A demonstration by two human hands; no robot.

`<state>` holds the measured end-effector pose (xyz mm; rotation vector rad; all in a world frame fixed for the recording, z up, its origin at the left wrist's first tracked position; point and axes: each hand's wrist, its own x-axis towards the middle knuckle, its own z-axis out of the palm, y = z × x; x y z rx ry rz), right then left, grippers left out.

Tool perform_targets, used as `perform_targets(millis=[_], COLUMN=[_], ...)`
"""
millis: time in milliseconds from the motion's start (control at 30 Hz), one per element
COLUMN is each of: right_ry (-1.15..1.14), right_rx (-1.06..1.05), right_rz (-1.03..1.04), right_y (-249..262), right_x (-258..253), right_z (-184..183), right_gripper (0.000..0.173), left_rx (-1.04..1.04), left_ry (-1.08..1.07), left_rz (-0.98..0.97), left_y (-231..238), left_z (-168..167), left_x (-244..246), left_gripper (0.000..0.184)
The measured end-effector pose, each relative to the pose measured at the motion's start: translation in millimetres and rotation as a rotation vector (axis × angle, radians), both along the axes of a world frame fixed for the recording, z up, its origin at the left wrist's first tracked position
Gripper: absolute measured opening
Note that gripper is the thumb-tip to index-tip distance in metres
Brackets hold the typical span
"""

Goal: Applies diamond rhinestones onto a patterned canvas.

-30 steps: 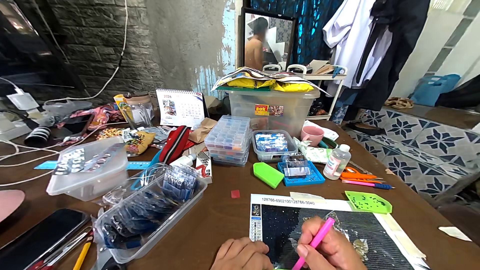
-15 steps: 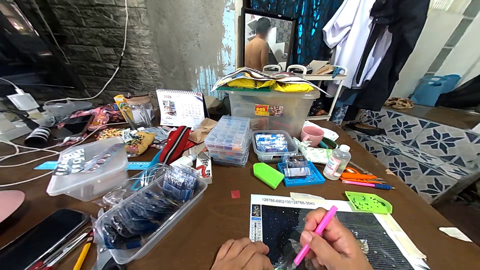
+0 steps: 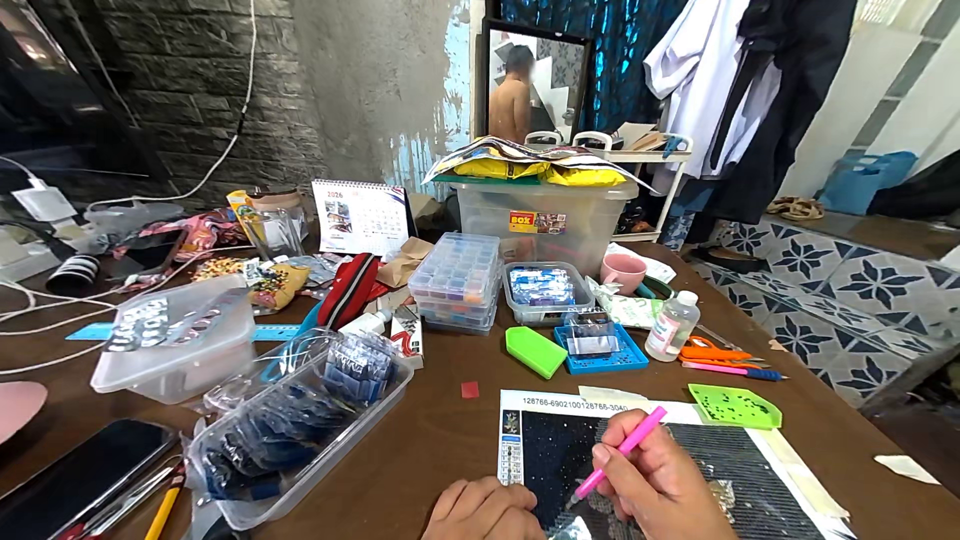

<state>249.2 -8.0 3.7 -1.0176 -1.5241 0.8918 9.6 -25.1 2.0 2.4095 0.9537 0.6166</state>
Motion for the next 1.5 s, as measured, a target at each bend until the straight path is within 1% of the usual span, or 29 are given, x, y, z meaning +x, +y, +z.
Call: perform_targets(millis=[667,767,867,967,1033,1067,1133,1200,1267,1333,1367,1433,1500], right_ry=[-0.093,-0.165,-0.310,-0.445,-0.495,-0.495,-0.410,-0.225,-0.039,0.083,0.100,0.051,-0.040], right_rx=[0.087,0.170,0.343,0.508,0.561,0.549,0.412,0.214,0.095,0.125,0.168,0.271,0.371], right_rz=[0.003,0.015,0.032,0.051,0.055,0.052,0.028,-0.020,-0.080,-0.084,-0.067,-0.008,0.050], right_y=[0,-1,-4,-6,-6,-6,-6,-2,5,14,18,20,12], right_x=[0,1,0,-2,-3,-3,-2,0,7,18,25,42,59], right_z=[-3,-3,-2,0,2,2,3,7,19,32,40,63,94], right_gripper=[0.007,0.006,0.012,0.009,0.006,0.007,0.010,0.010,0.006,0.008,0.014,0.025,0.029], left_rx=[0.003,0.000,-0.005,-0.006,-0.003,0.000,0.002,0.003,-0.002,-0.007,-0.007,-0.006,0.013], left_ry=[-0.005,-0.013,-0.006,-0.004,-0.003,-0.005,-0.004,0.000,0.005,0.009,0.009,-0.004,-0.033], left_rz=[-0.008,-0.005,-0.007,-0.010,-0.007,-0.007,-0.006,-0.005,-0.007,-0.007,-0.008,-0.009,-0.016], left_y=[1,0,1,0,0,0,1,1,1,2,2,2,1], left_z=[-1,-1,-1,0,0,0,0,0,0,1,1,1,1], left_x=[-1,-1,-1,-1,0,0,0,-1,-1,-1,-1,-1,-1], left_gripper=[0.047,0.047,0.048,0.047,0.047,0.047,0.047,0.047,0.049,0.050,0.050,0.051,0.053])
